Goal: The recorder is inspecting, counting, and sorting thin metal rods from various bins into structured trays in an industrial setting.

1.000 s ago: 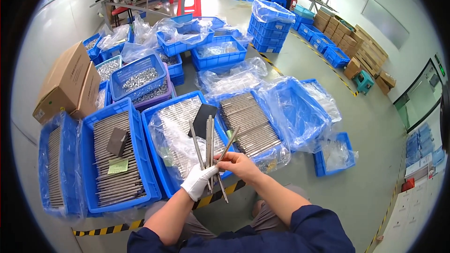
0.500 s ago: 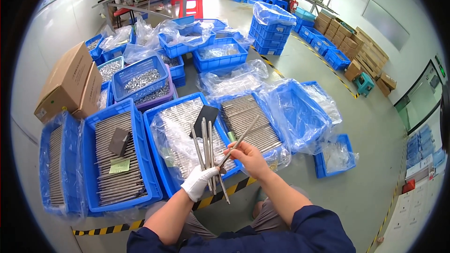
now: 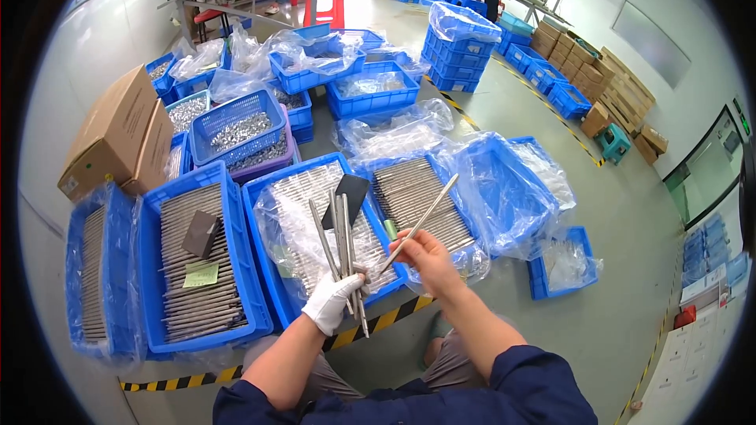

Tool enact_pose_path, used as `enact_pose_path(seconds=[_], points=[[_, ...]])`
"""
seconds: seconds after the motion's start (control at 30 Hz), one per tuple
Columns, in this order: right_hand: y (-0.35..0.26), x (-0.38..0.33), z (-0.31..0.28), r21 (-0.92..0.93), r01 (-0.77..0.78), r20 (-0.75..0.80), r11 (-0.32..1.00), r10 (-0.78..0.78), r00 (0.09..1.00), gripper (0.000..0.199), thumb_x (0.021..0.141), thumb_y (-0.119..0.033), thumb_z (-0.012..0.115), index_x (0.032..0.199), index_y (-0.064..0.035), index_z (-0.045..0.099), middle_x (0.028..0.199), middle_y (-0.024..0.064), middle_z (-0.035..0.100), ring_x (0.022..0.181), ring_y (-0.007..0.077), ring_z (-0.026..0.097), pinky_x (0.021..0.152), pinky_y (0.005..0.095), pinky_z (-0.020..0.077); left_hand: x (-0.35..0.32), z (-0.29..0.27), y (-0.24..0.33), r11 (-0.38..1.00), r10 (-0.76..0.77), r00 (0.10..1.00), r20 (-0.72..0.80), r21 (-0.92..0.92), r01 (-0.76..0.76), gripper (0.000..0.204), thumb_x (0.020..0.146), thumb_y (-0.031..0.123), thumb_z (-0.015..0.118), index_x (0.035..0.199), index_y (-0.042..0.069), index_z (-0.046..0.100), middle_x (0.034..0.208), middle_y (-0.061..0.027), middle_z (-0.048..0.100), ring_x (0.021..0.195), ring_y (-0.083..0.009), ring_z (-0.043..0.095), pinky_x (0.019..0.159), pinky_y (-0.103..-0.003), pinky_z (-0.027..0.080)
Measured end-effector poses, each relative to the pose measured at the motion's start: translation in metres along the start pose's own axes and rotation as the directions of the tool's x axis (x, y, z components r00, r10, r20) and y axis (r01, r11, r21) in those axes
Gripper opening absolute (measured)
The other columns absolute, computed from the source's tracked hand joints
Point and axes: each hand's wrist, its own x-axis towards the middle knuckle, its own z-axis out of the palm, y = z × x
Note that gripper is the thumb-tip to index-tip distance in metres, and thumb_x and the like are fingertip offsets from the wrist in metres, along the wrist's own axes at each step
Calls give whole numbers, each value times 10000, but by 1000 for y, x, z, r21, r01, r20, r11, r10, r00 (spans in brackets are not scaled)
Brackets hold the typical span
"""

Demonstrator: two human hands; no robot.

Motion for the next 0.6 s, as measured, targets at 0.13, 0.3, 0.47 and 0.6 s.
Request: enact_pose_path(seconds=[0.13, 0.3, 0.47, 0.6], points=[[-1, -3, -5, 150, -347, 124, 926, 331, 936, 193, 861, -156, 478, 994, -20, 511, 876, 86, 588, 833, 152, 576, 761, 298, 467, 2, -9, 8, 995, 82, 994, -68, 70, -77, 226, 746, 82, 555, 952, -8, 535, 750, -43, 569, 660, -101, 533, 600, -215, 436], [20, -14, 13, 183, -644, 456, 743, 516, 725, 230, 861, -231, 478, 983, -42, 527, 844, 42, 595, 785, 128, 576, 726, 291, 464, 2, -3, 13, 986, 54, 996, 75, 155, -65, 273, 749, 62, 576, 1011, 1, 527, 792, -45, 578, 724, -102, 553, 637, -220, 445], [29, -11, 6, 221, -729, 555, 648, 531, 640, 233, 854, -225, 490, 980, -32, 528, 834, 58, 607, 749, 150, 588, 709, 312, 476, -1, -2, 14, 998, -14, 988, 155, 67, 3, 254, 749, 76, 590, 986, 3, 536, 781, -53, 571, 681, -103, 543, 620, -222, 444], [31, -18, 12, 86, -799, 567, 595, 631, 530, 235, 850, -194, 492, 1022, -38, 524, 915, 99, 610, 867, 206, 590, 768, 332, 470, -2, -3, 13, 990, -22, 995, 97, 141, 8, 258, 732, 81, 606, 972, 5, 548, 820, -66, 579, 686, -109, 535, 620, -230, 437]])
